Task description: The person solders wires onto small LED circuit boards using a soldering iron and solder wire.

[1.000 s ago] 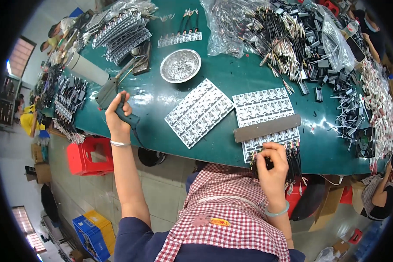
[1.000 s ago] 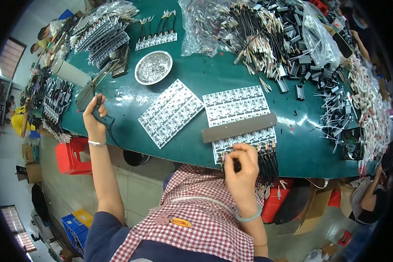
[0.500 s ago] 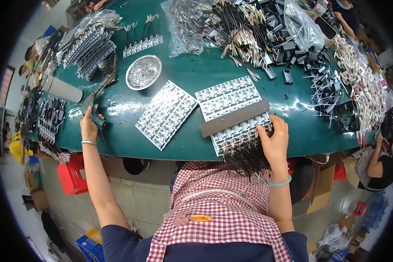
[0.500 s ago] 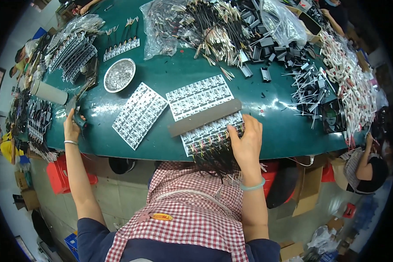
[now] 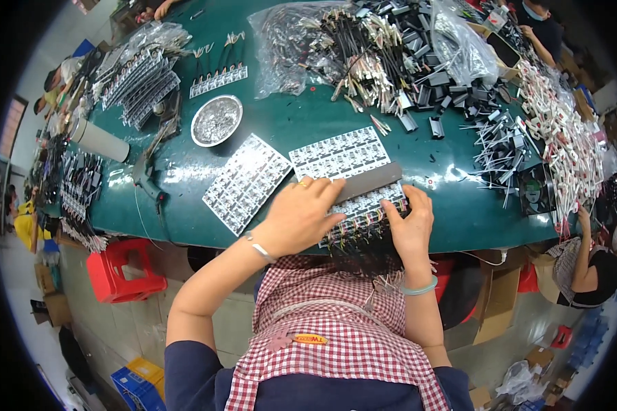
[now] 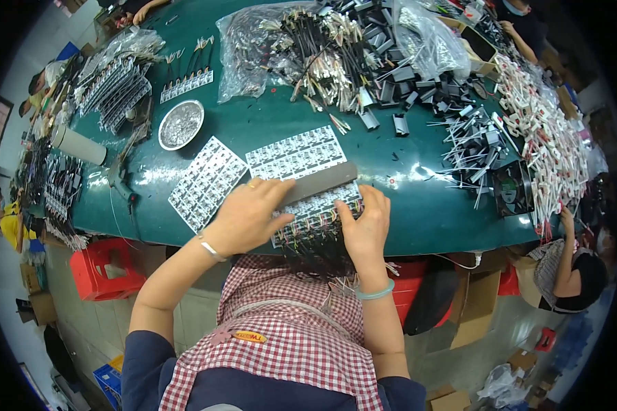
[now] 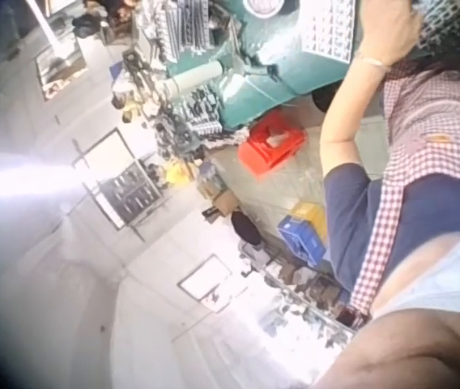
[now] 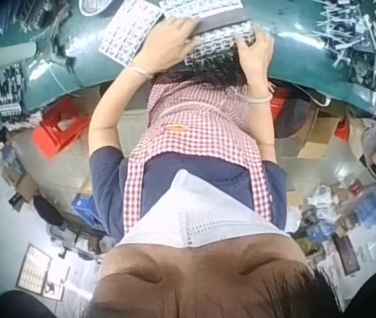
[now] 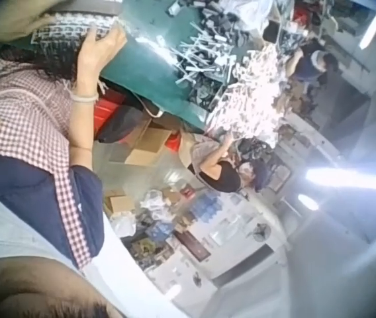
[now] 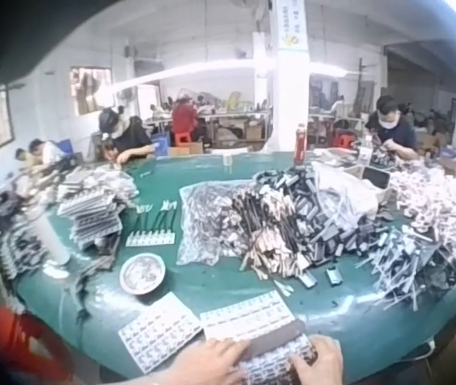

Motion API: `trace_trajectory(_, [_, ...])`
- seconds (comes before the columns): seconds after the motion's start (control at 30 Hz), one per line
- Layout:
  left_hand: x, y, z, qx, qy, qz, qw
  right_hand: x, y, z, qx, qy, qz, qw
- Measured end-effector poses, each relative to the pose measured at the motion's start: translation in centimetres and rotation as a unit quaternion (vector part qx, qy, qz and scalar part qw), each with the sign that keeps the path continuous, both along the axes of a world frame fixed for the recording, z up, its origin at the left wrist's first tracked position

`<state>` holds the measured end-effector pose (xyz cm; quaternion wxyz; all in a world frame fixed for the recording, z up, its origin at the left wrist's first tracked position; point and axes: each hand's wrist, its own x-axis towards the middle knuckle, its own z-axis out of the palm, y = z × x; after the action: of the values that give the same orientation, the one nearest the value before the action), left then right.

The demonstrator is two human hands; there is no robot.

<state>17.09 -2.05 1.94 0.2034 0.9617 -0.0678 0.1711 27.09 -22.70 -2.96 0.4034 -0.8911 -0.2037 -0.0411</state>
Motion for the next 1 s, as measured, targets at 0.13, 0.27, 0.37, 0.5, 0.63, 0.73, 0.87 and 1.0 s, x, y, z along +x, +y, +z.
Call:
trace_trajectory(0.13, [2.2, -0.9, -1.0, 0.151, 0.051, 0.008, 0.987, -0.1, 0.1, -0.4, 0.008, -0.024, -0.002, 1.0])
trace_trajectory(0.27, [1.0, 0.2, -2.0, 0.173, -0.03, 0.0, 0.984, -0.2, 0.1, -0.6, 0.027, -0.019, -0.008, 0.999])
trace_trajectory(0.37, [-2.4, 0.8, -2.5, 0.114, -0.018, 0.08, 0.99, -0.1, 0.0, -0.6, 0.038, -0.017, 0.001, 0.999])
trace_trajectory(0.5, [-9.0, 2.9, -3.7, 0.021, -0.066, 0.308, 0.949, 0.0, 0.1, -0.6, 0.047, -0.012, 0.0, 0.999])
trace_trajectory(0.63, [-14.6, 8.1, -5.5, 0.086, -0.059, 0.488, 0.867, 0.3, 0.4, 0.1, 0.108, -0.015, -0.012, 0.994])
trace_trajectory(0.73, [-17.2, 11.2, -6.6, 0.147, -0.012, 0.54, 0.829, 0.4, 0.5, 1.3, 0.312, 0.243, 0.018, 0.918])
trace_trajectory(0.87, [-16.7, 11.9, -5.9, 0.138, 0.06, 0.557, 0.817, 0.1, 1.1, 3.3, 0.4, 0.307, 0.065, 0.861])
trace_trajectory(1.0, [-11.7, 9.8, -0.4, 0.154, -0.108, 0.413, 0.891, -1.1, 1.6, 5.5, 0.383, 0.279, 0.074, 0.877])
